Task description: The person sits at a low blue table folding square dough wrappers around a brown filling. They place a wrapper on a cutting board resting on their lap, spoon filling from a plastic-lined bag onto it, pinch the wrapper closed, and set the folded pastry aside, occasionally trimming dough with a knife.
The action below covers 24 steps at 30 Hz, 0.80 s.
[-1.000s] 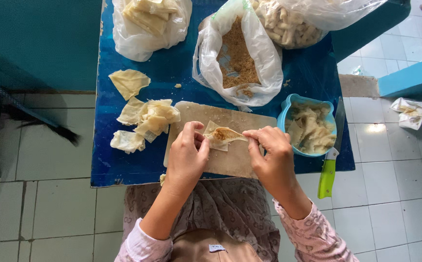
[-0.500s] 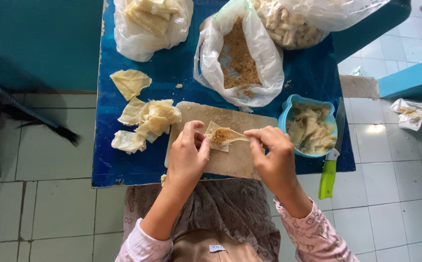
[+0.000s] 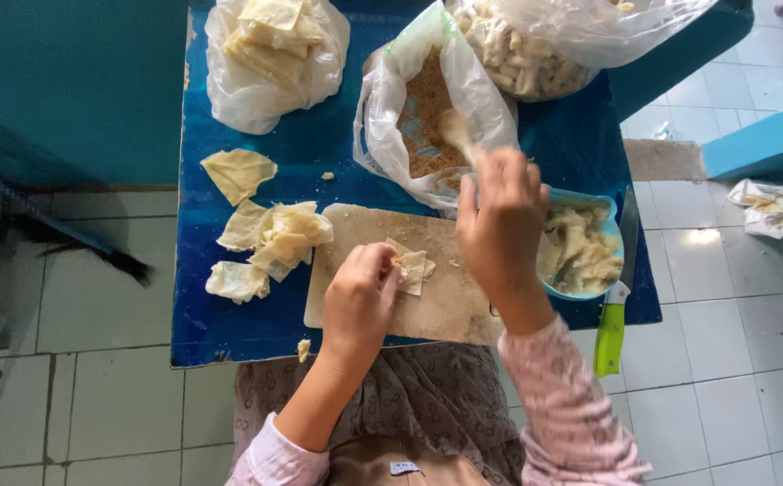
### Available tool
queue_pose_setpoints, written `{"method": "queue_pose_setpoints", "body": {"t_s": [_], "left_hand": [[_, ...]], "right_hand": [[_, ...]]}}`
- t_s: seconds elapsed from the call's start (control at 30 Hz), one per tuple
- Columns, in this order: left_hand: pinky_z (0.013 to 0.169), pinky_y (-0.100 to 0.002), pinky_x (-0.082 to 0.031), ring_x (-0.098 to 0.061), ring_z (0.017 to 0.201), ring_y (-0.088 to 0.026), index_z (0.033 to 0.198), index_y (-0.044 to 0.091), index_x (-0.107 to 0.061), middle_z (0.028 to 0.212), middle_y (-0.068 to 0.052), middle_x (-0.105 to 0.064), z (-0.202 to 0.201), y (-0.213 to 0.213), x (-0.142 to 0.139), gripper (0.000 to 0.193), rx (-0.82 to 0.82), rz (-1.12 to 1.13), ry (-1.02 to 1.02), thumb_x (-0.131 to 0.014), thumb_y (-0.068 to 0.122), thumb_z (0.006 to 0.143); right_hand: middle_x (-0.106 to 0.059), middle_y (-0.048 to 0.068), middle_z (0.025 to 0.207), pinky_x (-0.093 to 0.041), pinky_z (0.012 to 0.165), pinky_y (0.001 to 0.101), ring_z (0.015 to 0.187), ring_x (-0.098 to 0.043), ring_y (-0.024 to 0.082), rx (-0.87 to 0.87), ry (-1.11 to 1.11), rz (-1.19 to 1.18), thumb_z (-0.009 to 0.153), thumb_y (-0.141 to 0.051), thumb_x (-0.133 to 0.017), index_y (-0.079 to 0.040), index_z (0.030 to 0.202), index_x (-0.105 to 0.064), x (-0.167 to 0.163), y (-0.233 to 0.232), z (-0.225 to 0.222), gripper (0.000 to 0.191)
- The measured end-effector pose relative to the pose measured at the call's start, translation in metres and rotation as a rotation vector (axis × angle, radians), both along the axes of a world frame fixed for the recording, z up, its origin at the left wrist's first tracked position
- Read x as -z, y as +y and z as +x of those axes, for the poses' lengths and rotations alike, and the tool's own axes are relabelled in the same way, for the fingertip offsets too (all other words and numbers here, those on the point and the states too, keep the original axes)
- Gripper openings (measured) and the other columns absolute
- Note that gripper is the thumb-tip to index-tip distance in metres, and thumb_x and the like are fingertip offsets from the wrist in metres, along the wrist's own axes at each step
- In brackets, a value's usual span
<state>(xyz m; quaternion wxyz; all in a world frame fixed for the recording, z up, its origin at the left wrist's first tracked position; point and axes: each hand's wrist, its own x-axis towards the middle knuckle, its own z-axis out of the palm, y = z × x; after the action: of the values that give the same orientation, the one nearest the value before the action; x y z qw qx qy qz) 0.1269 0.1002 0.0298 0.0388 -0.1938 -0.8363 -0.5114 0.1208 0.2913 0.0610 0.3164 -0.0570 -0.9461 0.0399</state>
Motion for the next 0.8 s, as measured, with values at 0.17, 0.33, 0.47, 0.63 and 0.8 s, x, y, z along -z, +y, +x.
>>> {"method": "queue_pose_setpoints", "body": {"t_s": [0.17, 0.33, 0.47, 0.63, 0.8], "left_hand": [[0.075, -0.042, -0.054, -0.066, 0.089, -0.032, 0.097, 0.007, -0.067, 0.097, -0.01, -0.062, 0.005, -0.002, 0.008, 0.008, -0.005, -0.122, 0.094, -0.072, 0.009, 0.091], [0.075, -0.042, -0.054, -0.067, 0.089, -0.032, 0.098, 0.008, -0.067, 0.098, -0.009, -0.062, 0.004, -0.002, 0.009, 0.011, -0.017, -0.101, 0.071, -0.073, 0.011, 0.09], [0.074, -0.042, -0.054, -0.067, 0.088, -0.032, 0.098, 0.008, -0.066, 0.099, -0.01, -0.062, 0.002, -0.002, 0.007, 0.013, -0.021, -0.083, 0.033, -0.074, 0.012, 0.089], [0.073, -0.042, -0.053, -0.067, 0.088, -0.032, 0.099, 0.007, -0.064, 0.098, -0.01, -0.061, 0.002, -0.002, 0.007, 0.015, -0.011, -0.09, 0.035, -0.074, 0.011, 0.089], [0.073, -0.042, -0.054, -0.066, 0.09, -0.032, 0.099, 0.007, -0.062, 0.098, -0.01, -0.06, 0.002, -0.002, 0.008, 0.014, -0.002, -0.082, 0.085, -0.072, 0.01, 0.09]], "right_hand": [[-0.064, 0.009, 0.096, -0.042, 0.081, 0.0463, 0.095, -0.059, 0.031, -0.078, -0.412, -0.248, 0.084, -0.026, -0.075, -0.01, 0.09, -0.067, 0.012, -0.033, 0.04, 0.019], [-0.069, 0.007, 0.089, -0.048, 0.078, 0.0389, 0.088, -0.065, 0.024, -0.089, -0.474, -0.548, 0.085, -0.018, -0.074, -0.008, 0.089, -0.066, 0.02, -0.039, 0.04, 0.014], [-0.07, 0.006, 0.093, -0.053, 0.074, 0.0248, 0.084, -0.068, 0.012, -0.146, -0.37, -1.087, 0.094, -0.007, -0.067, -0.004, 0.107, -0.064, 0.024, -0.032, 0.045, 0.014], [-0.069, 0.002, 0.092, -0.053, 0.077, 0.0214, 0.087, -0.068, 0.008, -0.223, -0.314, -1.268, 0.089, -0.001, -0.068, -0.004, 0.11, -0.062, 0.031, -0.032, 0.042, 0.022], [-0.066, 0.005, 0.091, -0.05, 0.081, 0.0313, 0.089, -0.063, 0.018, -0.255, -0.324, -0.769, 0.08, -0.002, -0.076, -0.004, 0.097, -0.067, 0.029, -0.036, 0.038, 0.02]]}}
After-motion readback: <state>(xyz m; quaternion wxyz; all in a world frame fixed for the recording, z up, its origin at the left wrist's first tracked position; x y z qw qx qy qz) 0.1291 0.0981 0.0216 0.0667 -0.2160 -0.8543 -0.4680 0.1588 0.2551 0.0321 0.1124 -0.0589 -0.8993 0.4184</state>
